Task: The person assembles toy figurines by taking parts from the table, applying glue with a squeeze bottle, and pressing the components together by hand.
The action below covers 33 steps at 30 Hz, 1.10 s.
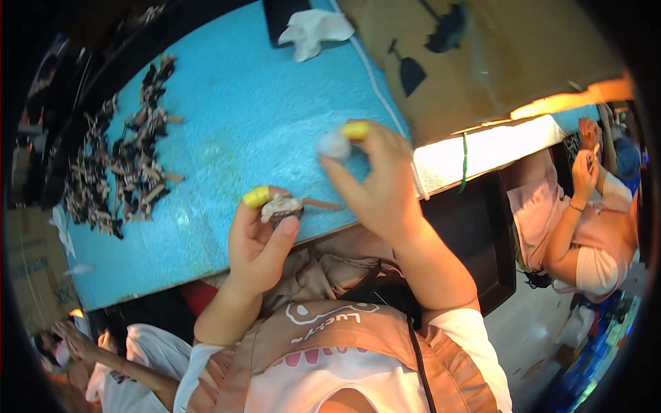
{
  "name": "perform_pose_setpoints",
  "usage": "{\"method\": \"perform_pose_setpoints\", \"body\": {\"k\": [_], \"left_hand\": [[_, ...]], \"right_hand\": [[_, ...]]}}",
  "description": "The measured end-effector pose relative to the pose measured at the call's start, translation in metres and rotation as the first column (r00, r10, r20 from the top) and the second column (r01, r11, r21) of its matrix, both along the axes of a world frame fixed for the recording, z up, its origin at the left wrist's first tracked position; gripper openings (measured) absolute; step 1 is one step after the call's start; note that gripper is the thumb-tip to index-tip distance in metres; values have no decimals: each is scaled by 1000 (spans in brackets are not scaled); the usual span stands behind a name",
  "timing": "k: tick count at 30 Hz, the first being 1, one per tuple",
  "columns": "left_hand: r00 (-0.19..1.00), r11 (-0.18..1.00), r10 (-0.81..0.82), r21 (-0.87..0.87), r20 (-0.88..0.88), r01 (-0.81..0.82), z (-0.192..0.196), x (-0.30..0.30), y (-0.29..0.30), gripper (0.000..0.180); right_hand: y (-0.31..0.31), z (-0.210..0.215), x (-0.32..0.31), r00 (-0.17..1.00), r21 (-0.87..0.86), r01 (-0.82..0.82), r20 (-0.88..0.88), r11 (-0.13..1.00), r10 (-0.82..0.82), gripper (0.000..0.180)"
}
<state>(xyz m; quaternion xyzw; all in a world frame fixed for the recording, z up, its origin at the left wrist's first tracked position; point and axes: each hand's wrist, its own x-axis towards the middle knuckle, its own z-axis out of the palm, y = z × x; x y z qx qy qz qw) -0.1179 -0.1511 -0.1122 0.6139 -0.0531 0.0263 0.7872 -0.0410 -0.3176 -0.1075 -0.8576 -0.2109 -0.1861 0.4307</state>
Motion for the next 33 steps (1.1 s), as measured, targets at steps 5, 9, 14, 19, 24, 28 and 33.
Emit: {"method": "perform_pose_setpoints", "body": {"k": [5, 9, 14, 19, 24, 28, 33], "left_hand": [[999, 1000, 14, -11, -34, -14, 0, -1, 0, 30], [999, 1000, 22, -11, -42, -23, 1, -2, 6, 30], [999, 999, 32, -29, -43, -33, -1, -4, 3, 30], [999, 999, 31, -40, -27, -32, -1, -5, 6, 30], [989, 988, -69, -148, -132, 49, 11, -16, 6, 32], [975, 958, -137, -272, -173, 86, 18, -19, 2, 32], [924, 889, -341, -379, -174, 257, 25, -19, -4, 32]], "right_hand": [[-3, 2, -8, 980, 10, 121, 159, 993, -121, 33], [-34, 21, -23, 922, 124, 191, 317, 974, -221, 28], [-123, 13, 39, 816, -84, 523, 339, 848, -469, 14], [-146, 11, 56, 918, -499, 394, 181, 771, -352, 10], [-146, 29, 46, 919, -485, 238, -168, 841, -357, 19], [-158, 21, 26, 899, 93, 322, -342, 942, -274, 15], [-71, 35, -53, 953, 593, 118, -294, 796, 78, 19]]}}
